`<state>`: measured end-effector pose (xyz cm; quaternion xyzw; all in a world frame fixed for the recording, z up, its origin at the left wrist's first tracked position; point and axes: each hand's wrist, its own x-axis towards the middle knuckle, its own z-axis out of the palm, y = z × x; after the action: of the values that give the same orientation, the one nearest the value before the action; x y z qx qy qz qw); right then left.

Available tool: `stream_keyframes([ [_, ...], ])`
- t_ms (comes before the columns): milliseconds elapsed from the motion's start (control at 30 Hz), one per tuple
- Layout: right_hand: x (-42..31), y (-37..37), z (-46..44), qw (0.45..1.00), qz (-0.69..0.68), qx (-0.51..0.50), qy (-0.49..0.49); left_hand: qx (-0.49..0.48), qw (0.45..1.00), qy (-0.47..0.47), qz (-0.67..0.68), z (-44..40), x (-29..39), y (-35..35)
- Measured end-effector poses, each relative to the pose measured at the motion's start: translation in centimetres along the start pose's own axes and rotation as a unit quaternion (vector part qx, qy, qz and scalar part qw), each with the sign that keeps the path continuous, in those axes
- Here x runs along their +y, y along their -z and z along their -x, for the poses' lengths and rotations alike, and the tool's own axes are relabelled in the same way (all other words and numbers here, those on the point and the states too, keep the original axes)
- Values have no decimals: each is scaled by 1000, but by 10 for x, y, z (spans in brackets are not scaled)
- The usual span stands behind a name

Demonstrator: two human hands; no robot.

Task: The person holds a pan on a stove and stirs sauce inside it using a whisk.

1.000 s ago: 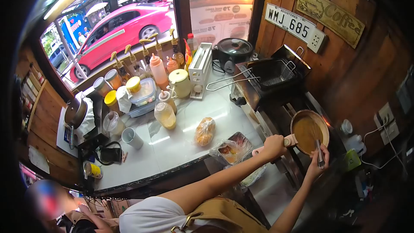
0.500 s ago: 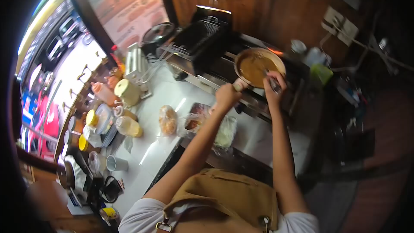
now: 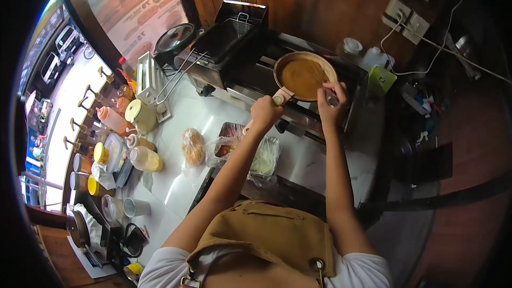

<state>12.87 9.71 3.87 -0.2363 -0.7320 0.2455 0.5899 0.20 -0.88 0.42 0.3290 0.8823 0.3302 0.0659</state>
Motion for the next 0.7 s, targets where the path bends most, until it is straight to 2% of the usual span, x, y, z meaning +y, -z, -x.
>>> stream_keyframes([
  [67,-18,4,6,1000,11,5,-26,-27,1000,-6,-12,0,0,1],
  [133,-40,2,14,997,-62,-40,-38,-25,999,-12,-15,-1,-2,-3],
  [167,-29,-6,19,984,-143,-48,-97,-17,1000,-13,-11,0,-3,-4],
  [200,-22,-13,19,984,-154,-56,-75,-8,1000,-15,-7,-1,-4,-6],
  [300,-1,-18,11,992,-112,-28,-53,-13,1000,-21,-10,-2,-4,-7],
  [367,11,-9,7,995,-62,34,-77,-21,1000,-16,-9,-3,-5,-7],
  [400,3,3,8,991,-59,52,-104,-23,1000,-15,-7,-5,-4,-9],
  [467,-20,17,13,979,-99,17,-180,-7,999,-23,-24,-4,-5,-8],
  [500,-25,18,14,978,-97,18,-186,-12,999,-22,-27,-3,-5,-7],
  [600,-23,9,19,968,-197,-50,-145,-19,999,-33,-23,-2,-3,-5],
  [667,3,-6,18,994,-105,-21,-37,-14,999,-36,-20,-1,-4,-5],
  [700,7,-3,19,994,-104,-21,-36,-14,999,-34,-20,-1,-4,-5],
])
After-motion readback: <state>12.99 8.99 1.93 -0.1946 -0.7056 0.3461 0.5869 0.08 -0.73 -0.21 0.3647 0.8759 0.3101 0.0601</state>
